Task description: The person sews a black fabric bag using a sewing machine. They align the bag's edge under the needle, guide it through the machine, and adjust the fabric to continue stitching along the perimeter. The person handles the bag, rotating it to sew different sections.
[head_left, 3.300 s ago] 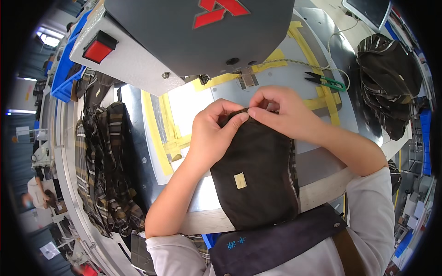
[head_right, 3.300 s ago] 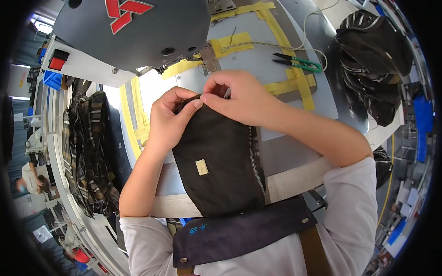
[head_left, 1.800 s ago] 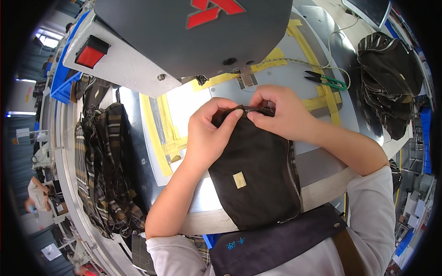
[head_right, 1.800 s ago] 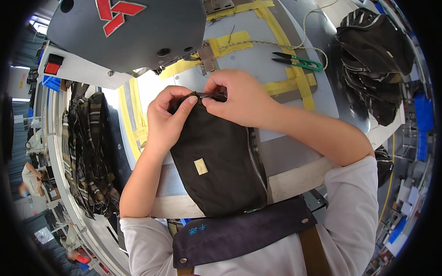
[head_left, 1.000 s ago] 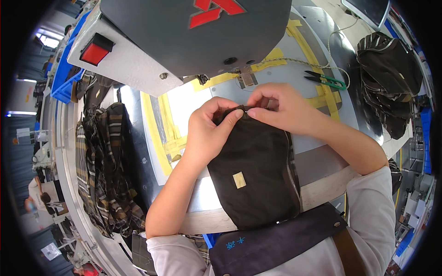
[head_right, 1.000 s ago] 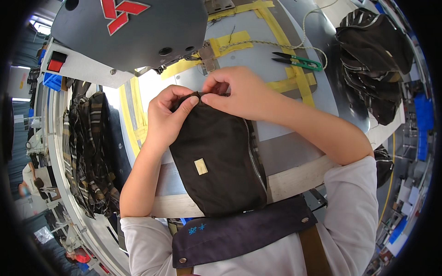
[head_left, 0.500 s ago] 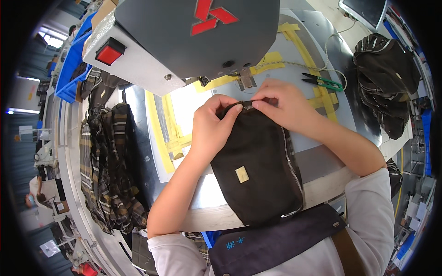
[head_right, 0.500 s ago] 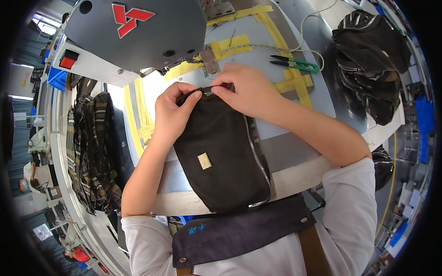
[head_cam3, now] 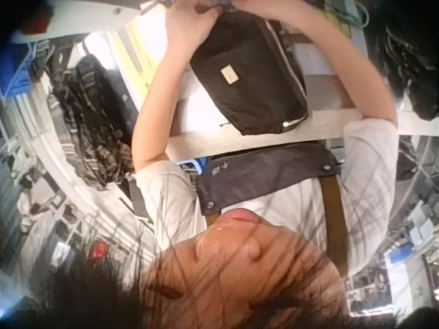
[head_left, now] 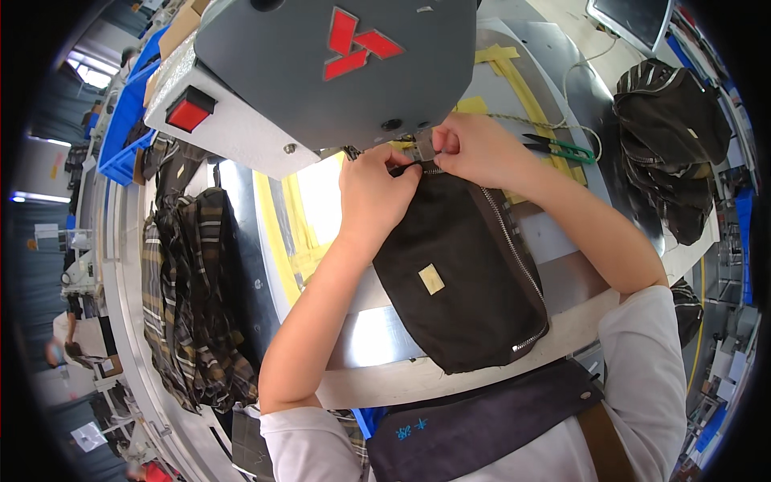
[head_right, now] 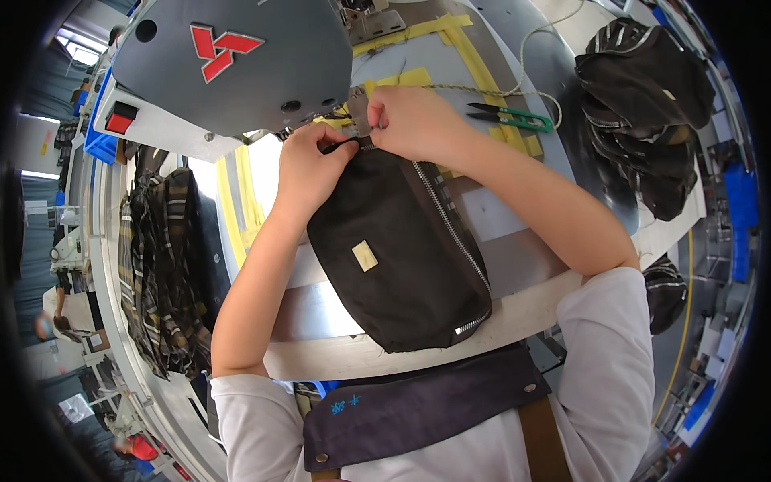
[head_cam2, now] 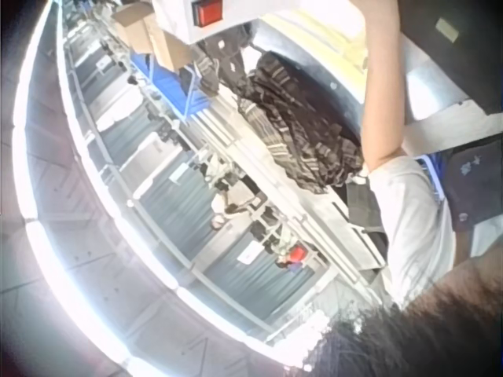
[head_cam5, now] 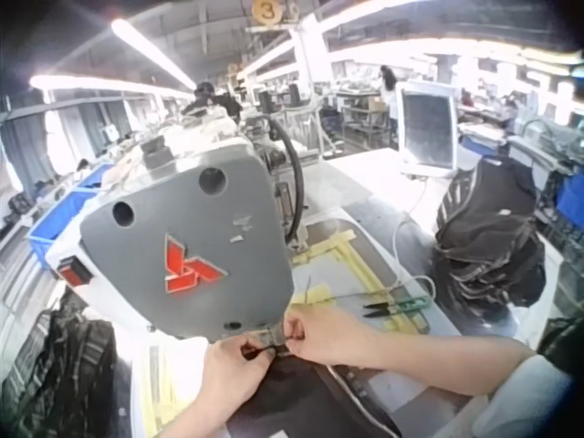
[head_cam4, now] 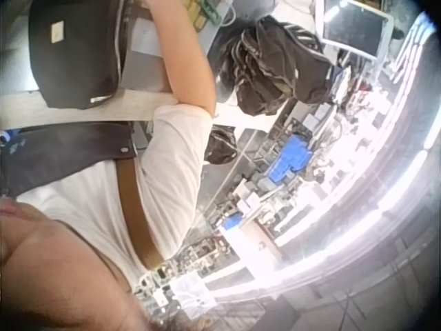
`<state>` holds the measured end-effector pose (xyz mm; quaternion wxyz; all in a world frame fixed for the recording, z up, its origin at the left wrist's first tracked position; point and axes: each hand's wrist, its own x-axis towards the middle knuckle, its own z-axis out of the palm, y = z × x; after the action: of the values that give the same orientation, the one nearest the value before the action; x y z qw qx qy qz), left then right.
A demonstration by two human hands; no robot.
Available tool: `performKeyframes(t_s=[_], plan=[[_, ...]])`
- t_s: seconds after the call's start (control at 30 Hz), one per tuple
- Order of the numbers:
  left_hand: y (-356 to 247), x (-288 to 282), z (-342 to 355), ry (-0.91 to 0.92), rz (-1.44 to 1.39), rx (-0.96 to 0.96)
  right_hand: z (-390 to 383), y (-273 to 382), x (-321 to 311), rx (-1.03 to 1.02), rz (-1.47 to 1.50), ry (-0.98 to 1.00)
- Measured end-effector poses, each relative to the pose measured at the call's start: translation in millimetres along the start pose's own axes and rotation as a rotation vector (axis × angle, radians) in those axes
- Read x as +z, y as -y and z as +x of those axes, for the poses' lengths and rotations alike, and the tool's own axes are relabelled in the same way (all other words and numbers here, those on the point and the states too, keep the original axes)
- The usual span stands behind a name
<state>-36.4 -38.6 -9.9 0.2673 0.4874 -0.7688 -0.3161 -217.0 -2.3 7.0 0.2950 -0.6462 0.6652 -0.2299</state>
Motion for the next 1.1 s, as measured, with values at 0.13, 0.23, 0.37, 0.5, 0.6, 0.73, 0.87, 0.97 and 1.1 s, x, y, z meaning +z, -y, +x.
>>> performKeyframes(t_s=[0.13,0.23,0.37,0.5,0.6,0.73,0.87,0.97,1.1], plan=[[-0.2,2.3,5.0,-0.001,-0.044,-0.051,4.4,-1.6,-4.0,0.014,0.019,0.035],[0.2,3.4,10.9,0.009,0.060,-0.067,9.5,-2.5,-2.7,0.014,0.025,-0.036],[3.3,1.0,15.3,0.039,0.067,-0.065,9.7,2.7,-5.2,0.003,-0.033,-0.105],[1.9,0.5,14.7,0.069,0.081,-0.125,4.5,2.4,-2.1,-0.038,0.001,-0.161],[-5.1,-2.6,15.5,0.085,0.036,-0.113,5.2,4.8,-5.3,0.009,-0.028,-0.087],[-4.8,-4.6,16.3,0.100,0.040,-0.114,5.9,2.0,2.8,-0.040,-0.068,-0.126],[1.3,0.2,21.0,0.085,0.080,-0.084,14.6,2.7,-3.7,0.017,-0.042,-0.045],[5.6,4.7,22.1,0.058,0.039,-0.009,14.6,-8.2,4.5,-0.140,0.016,-0.198],[5.5,7.6,17.8,-0.029,0.060,0.048,9.8,-18.5,12.0,-0.455,0.059,-0.261]])
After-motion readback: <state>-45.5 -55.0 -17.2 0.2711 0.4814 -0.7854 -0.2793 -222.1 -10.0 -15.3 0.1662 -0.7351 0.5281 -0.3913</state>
